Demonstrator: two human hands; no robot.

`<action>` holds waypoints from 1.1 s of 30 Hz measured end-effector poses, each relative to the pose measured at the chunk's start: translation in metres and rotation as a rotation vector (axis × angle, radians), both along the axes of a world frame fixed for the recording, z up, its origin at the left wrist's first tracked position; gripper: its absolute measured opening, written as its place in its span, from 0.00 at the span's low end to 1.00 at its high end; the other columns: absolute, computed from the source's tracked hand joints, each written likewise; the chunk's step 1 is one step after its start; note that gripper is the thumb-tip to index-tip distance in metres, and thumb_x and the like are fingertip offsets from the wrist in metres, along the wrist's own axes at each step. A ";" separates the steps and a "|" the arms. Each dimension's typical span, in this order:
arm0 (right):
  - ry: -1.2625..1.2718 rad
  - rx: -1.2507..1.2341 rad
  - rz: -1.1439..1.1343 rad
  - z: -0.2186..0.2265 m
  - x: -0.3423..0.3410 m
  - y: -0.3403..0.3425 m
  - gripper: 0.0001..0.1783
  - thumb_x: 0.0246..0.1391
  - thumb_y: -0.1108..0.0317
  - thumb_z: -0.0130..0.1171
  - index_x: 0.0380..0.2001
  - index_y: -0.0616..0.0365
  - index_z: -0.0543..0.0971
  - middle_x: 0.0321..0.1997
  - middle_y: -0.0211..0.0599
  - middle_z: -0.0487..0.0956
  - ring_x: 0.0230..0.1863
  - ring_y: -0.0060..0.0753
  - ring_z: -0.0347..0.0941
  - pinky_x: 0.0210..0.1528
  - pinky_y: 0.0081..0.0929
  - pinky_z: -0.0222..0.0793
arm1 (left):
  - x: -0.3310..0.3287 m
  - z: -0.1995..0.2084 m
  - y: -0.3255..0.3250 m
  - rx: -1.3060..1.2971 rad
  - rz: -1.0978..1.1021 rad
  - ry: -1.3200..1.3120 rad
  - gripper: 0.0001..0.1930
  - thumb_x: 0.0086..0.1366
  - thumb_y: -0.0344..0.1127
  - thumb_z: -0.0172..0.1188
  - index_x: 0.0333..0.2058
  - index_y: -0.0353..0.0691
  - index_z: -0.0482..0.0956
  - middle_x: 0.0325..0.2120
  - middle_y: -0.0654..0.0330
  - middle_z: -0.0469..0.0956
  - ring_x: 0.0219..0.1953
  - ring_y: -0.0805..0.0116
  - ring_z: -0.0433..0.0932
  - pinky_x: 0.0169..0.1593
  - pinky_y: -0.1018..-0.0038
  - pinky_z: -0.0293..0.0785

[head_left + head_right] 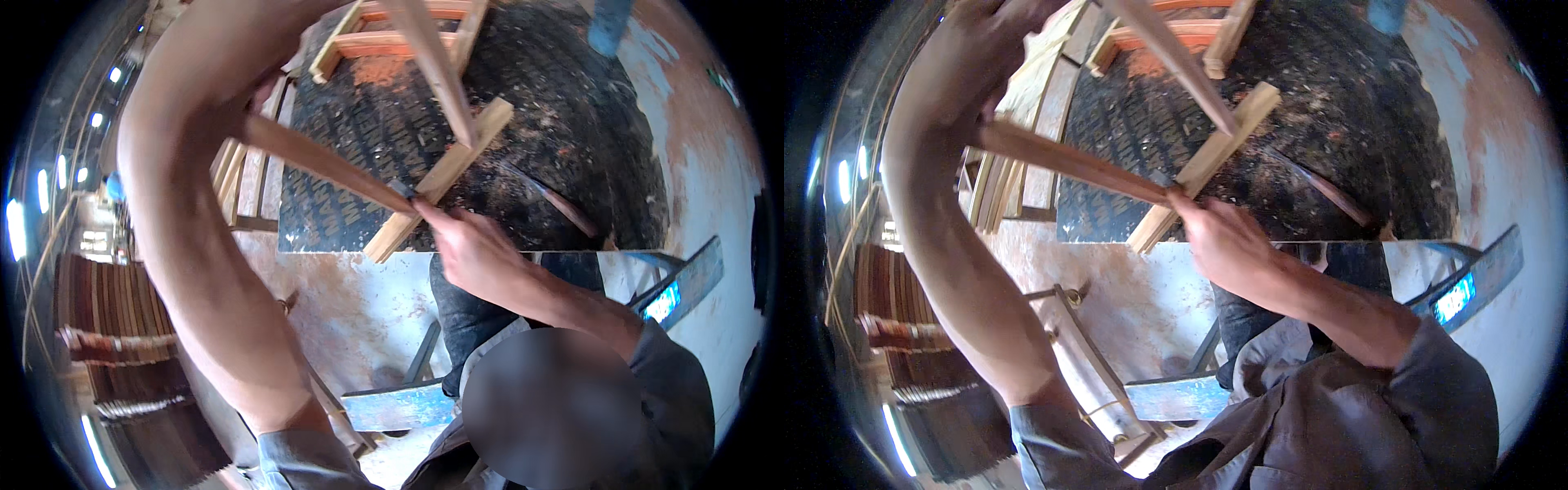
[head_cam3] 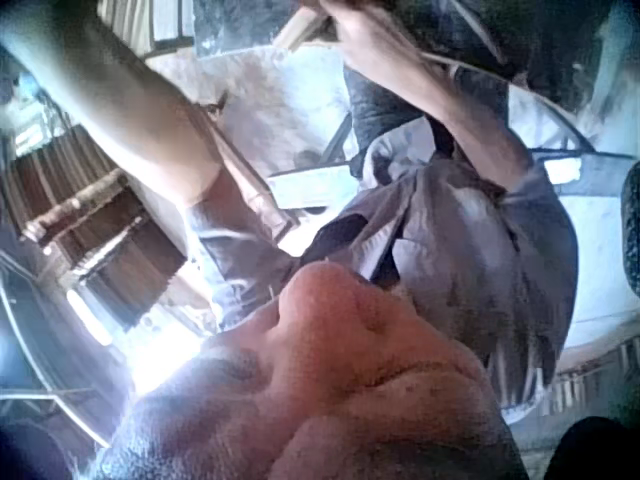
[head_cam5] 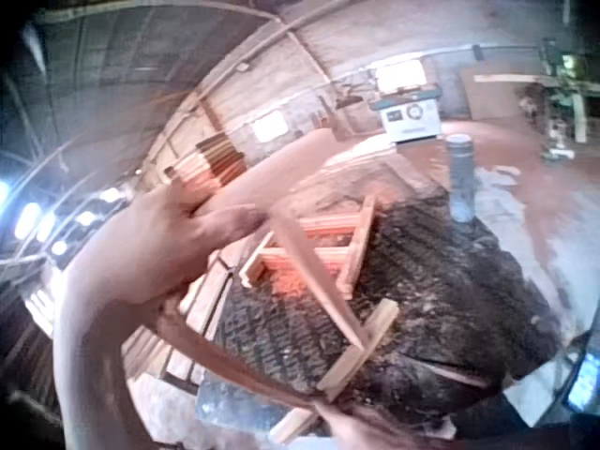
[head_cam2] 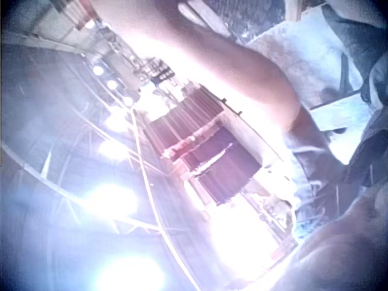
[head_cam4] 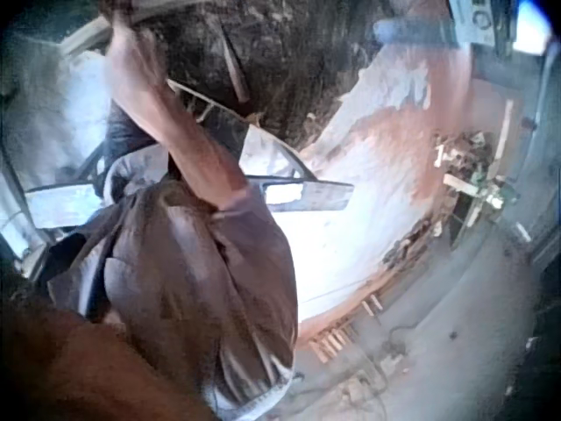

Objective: The person uses a chisel to carve and smooth the edges of wooden chair frames. They repeatedly reposition the frames on a workbench, carve different sections, and remove wood shavings by hand.

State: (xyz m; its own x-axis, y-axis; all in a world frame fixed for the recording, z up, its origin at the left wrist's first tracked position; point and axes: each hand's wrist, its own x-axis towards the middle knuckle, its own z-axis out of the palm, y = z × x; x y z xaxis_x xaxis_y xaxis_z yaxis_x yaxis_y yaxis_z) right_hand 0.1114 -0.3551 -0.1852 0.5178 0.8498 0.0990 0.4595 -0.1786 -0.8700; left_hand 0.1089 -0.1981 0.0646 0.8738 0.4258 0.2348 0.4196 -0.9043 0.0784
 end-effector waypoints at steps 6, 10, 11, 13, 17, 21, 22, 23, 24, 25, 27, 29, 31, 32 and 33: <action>-0.067 -0.079 0.051 0.005 -0.002 -0.021 0.31 0.59 0.81 0.56 0.67 0.70 0.69 0.32 0.59 0.79 0.32 0.59 0.79 0.36 0.50 0.75 | 0.012 -0.010 0.009 -0.064 0.002 -0.042 0.32 0.67 0.67 0.64 0.39 0.37 0.84 0.12 0.67 0.68 0.13 0.79 0.68 0.18 0.76 0.62; -0.087 0.039 0.032 -0.014 -0.004 -0.013 0.36 0.57 0.82 0.56 0.70 0.70 0.66 0.36 0.62 0.79 0.36 0.61 0.80 0.38 0.49 0.78 | 0.010 -0.012 0.022 -0.154 -0.054 -0.033 0.33 0.65 0.65 0.67 0.42 0.32 0.86 0.10 0.67 0.68 0.12 0.79 0.69 0.18 0.76 0.62; -0.091 0.045 0.024 -0.017 -0.006 -0.018 0.36 0.56 0.82 0.57 0.70 0.70 0.66 0.35 0.62 0.79 0.36 0.62 0.80 0.38 0.48 0.78 | 0.008 -0.013 0.023 -0.195 -0.060 -0.050 0.33 0.65 0.64 0.67 0.41 0.31 0.85 0.11 0.68 0.68 0.13 0.79 0.69 0.18 0.75 0.61; 0.023 -0.186 0.084 -0.020 -0.006 -0.021 0.35 0.55 0.82 0.57 0.68 0.71 0.68 0.34 0.61 0.79 0.35 0.60 0.81 0.38 0.47 0.79 | 0.005 -0.013 0.024 -0.247 -0.079 -0.072 0.33 0.66 0.63 0.67 0.41 0.30 0.84 0.12 0.70 0.66 0.14 0.80 0.65 0.17 0.74 0.59; -0.065 0.084 0.034 -0.018 -0.004 -0.009 0.36 0.53 0.82 0.59 0.68 0.71 0.68 0.32 0.58 0.79 0.31 0.54 0.80 0.35 0.43 0.78 | 0.007 -0.011 0.019 -0.234 -0.023 -0.065 0.33 0.66 0.63 0.68 0.39 0.29 0.83 0.13 0.68 0.68 0.14 0.79 0.66 0.18 0.75 0.60; -0.177 0.041 0.059 -0.020 -0.007 -0.027 0.38 0.53 0.82 0.59 0.69 0.68 0.66 0.32 0.56 0.80 0.31 0.54 0.80 0.34 0.44 0.78 | 0.011 -0.007 0.017 -0.203 -0.001 -0.019 0.33 0.66 0.63 0.67 0.39 0.30 0.84 0.12 0.67 0.69 0.13 0.78 0.68 0.17 0.74 0.62; -0.131 -0.045 0.060 -0.023 -0.007 -0.045 0.38 0.56 0.80 0.59 0.71 0.60 0.65 0.31 0.55 0.81 0.31 0.54 0.82 0.33 0.46 0.79 | 0.011 -0.006 0.017 -0.181 -0.006 -0.015 0.32 0.66 0.63 0.67 0.39 0.30 0.84 0.12 0.67 0.69 0.13 0.77 0.68 0.17 0.73 0.62; -0.098 -0.011 0.056 -0.027 -0.003 -0.065 0.37 0.58 0.79 0.59 0.71 0.57 0.66 0.31 0.54 0.82 0.31 0.55 0.83 0.32 0.47 0.79 | 0.010 -0.007 0.018 -0.251 0.003 -0.046 0.31 0.67 0.62 0.66 0.39 0.31 0.84 0.12 0.67 0.69 0.13 0.76 0.69 0.17 0.72 0.63; -0.007 -0.121 0.071 -0.031 0.003 -0.084 0.35 0.59 0.77 0.58 0.71 0.54 0.67 0.32 0.54 0.83 0.31 0.56 0.83 0.31 0.48 0.80 | 0.010 -0.007 0.018 -0.278 0.012 -0.049 0.30 0.67 0.61 0.67 0.40 0.32 0.83 0.13 0.70 0.67 0.13 0.79 0.65 0.17 0.74 0.60; -0.091 -0.072 -0.033 -0.037 0.013 -0.103 0.33 0.60 0.75 0.59 0.70 0.54 0.68 0.32 0.53 0.83 0.30 0.56 0.83 0.30 0.48 0.80 | 0.009 -0.008 0.017 -0.304 0.022 -0.052 0.28 0.67 0.59 0.67 0.40 0.33 0.81 0.13 0.72 0.64 0.14 0.82 0.62 0.17 0.76 0.57; -0.347 -0.075 -0.228 -0.048 0.044 -0.126 0.29 0.62 0.72 0.61 0.67 0.55 0.71 0.33 0.51 0.83 0.29 0.56 0.83 0.29 0.46 0.81 | 0.007 -0.008 0.010 -0.352 0.042 -0.071 0.24 0.67 0.55 0.69 0.41 0.36 0.80 0.14 0.74 0.62 0.15 0.83 0.59 0.18 0.78 0.54; -0.729 0.051 -0.388 -0.057 0.089 -0.135 0.27 0.62 0.71 0.63 0.64 0.57 0.74 0.32 0.49 0.81 0.27 0.54 0.82 0.25 0.43 0.80 | 0.003 -0.005 -0.001 -0.165 0.015 -0.012 0.27 0.69 0.60 0.65 0.40 0.35 0.81 0.14 0.68 0.66 0.17 0.76 0.65 0.22 0.70 0.62; -0.827 -0.144 -0.381 -0.063 0.121 -0.139 0.31 0.55 0.77 0.63 0.64 0.55 0.76 0.38 0.46 0.80 0.39 0.52 0.80 0.42 0.46 0.78 | -0.002 0.002 -0.014 -0.156 0.000 0.036 0.34 0.70 0.66 0.60 0.38 0.31 0.81 0.16 0.62 0.72 0.19 0.71 0.72 0.26 0.64 0.67; -0.890 -0.201 -0.407 -0.063 0.133 -0.142 0.33 0.52 0.77 0.63 0.64 0.54 0.76 0.41 0.45 0.79 0.45 0.51 0.78 0.50 0.46 0.75 | -0.003 0.004 -0.023 -0.178 -0.017 0.014 0.32 0.70 0.64 0.62 0.40 0.32 0.81 0.16 0.63 0.71 0.19 0.71 0.74 0.26 0.66 0.70; -0.895 -0.224 -0.372 -0.062 0.140 -0.144 0.34 0.50 0.77 0.63 0.64 0.53 0.76 0.44 0.44 0.79 0.49 0.49 0.75 0.54 0.45 0.69 | -0.005 0.010 -0.030 -0.234 -0.013 0.070 0.29 0.71 0.61 0.62 0.43 0.33 0.80 0.17 0.63 0.72 0.20 0.71 0.75 0.27 0.68 0.72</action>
